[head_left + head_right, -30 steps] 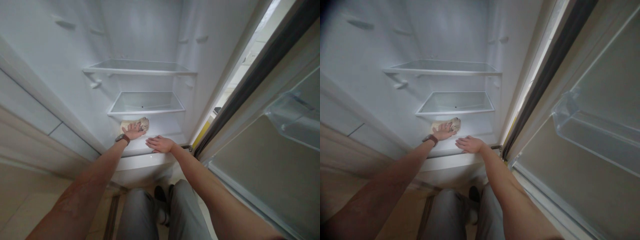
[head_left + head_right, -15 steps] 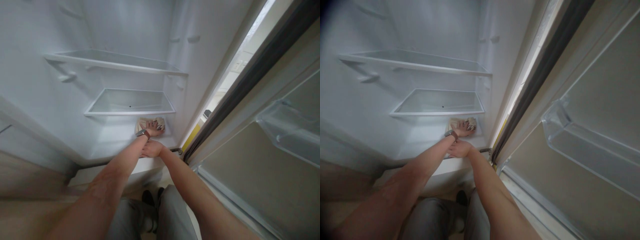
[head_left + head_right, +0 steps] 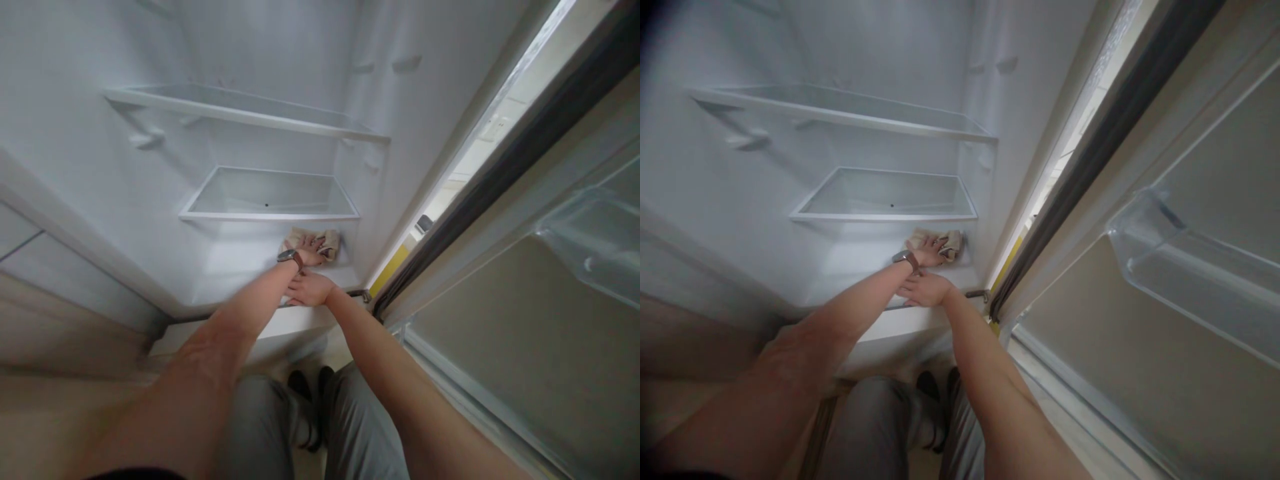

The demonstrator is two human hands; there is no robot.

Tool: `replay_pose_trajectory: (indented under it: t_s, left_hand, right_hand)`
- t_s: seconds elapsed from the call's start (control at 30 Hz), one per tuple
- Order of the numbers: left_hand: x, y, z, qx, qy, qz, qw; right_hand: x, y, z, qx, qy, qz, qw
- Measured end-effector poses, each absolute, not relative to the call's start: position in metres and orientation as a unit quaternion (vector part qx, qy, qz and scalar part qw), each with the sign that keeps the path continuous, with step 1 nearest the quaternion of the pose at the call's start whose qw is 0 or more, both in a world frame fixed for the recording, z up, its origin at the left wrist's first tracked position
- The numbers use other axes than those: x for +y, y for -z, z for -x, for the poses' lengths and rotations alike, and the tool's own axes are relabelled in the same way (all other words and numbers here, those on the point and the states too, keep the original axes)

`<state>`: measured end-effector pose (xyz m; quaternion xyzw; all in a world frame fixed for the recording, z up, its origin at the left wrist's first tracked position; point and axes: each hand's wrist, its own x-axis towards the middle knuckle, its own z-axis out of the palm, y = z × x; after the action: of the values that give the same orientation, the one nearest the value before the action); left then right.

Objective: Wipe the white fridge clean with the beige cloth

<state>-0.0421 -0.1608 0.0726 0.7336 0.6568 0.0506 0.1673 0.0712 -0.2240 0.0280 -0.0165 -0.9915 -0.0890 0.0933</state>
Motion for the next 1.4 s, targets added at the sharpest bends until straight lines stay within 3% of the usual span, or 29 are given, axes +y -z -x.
replay_pose_trajectory:
  t_s: [0.4,0.73,1.13,1.3,1.4]
  left_hand:
    - [-0.194,-0.091,0.211,0.774,0.026,-0.619,0.135]
    - [-0.181,-0.073,0.221,0.756,0.038,-0.644,0.111]
    - [-0.241,-0.083,0.189,0.747,0.076,-0.641,0.159]
    - [-0.263,-0.093,0.178,0.732,0.091,-0.65,0.181]
    - [-0.277,-0.097,0.175,0.723,0.093,-0.658,0.189]
  right_hand:
    - [-0.227,-0.039,-0.071,-0.987,0.137,0.019,0.085]
    - [-0.225,-0.036,-0.07,-0.987,0.129,0.011,0.097]
    - [-0.227,-0.038,-0.073,-0.995,0.06,0.025,0.082]
    - [-0.259,-0.05,-0.065,-0.984,-0.014,0.147,0.096]
    - [-0.32,-0.043,-0.058,-0.931,-0.101,0.284,0.205]
